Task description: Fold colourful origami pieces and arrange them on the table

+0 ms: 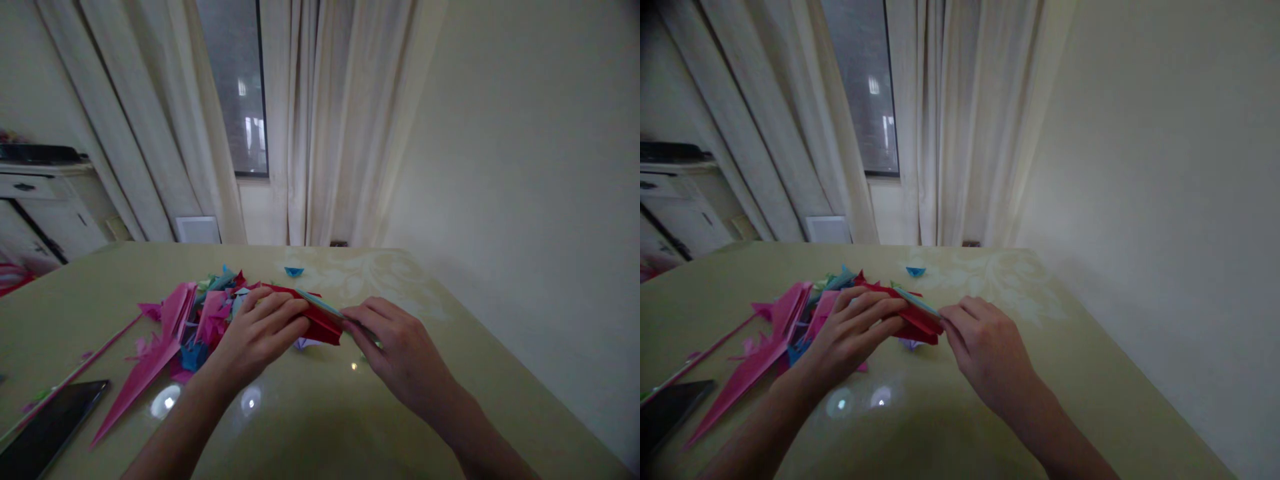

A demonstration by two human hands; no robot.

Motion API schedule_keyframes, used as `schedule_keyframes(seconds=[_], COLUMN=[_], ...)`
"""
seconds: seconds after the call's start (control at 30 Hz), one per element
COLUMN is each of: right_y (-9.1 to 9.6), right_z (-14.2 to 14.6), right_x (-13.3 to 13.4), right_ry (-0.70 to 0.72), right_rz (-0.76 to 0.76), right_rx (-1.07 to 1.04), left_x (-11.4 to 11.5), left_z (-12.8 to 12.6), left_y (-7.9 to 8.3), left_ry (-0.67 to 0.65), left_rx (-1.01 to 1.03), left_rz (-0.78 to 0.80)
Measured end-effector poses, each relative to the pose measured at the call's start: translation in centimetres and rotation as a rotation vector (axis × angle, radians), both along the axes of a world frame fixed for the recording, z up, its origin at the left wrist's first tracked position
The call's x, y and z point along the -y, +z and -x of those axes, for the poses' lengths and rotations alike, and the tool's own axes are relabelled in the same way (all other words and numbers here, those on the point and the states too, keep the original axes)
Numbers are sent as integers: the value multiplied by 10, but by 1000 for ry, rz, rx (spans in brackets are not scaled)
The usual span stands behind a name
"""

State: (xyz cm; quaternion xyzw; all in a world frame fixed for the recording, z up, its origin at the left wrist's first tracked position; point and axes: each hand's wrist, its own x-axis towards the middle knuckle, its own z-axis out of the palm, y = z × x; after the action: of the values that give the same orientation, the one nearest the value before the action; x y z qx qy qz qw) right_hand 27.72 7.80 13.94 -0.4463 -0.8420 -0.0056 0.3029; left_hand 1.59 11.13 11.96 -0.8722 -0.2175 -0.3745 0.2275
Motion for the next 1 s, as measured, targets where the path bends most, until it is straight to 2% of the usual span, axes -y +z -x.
schedule_keyframes(seconds=[0.13,0.4,0.63,1.0], right_y=[0,-1,-1,4], right_z=[2,1,2,4], right_x=[0,2,0,4], right_ry=[40,104,125,160], right_rz=[-6,56,100,100], right_rx=[-11,-68,-129,-261], left_x=[3,6,7,3], left_z=[-6,-25,-22,-22], left_y=[0,-11,-14,-14], left_ry=[-3,-101,-41,-159], left_rx=[16,19,13,84], left_rz=[-33,-64,-126,-48])
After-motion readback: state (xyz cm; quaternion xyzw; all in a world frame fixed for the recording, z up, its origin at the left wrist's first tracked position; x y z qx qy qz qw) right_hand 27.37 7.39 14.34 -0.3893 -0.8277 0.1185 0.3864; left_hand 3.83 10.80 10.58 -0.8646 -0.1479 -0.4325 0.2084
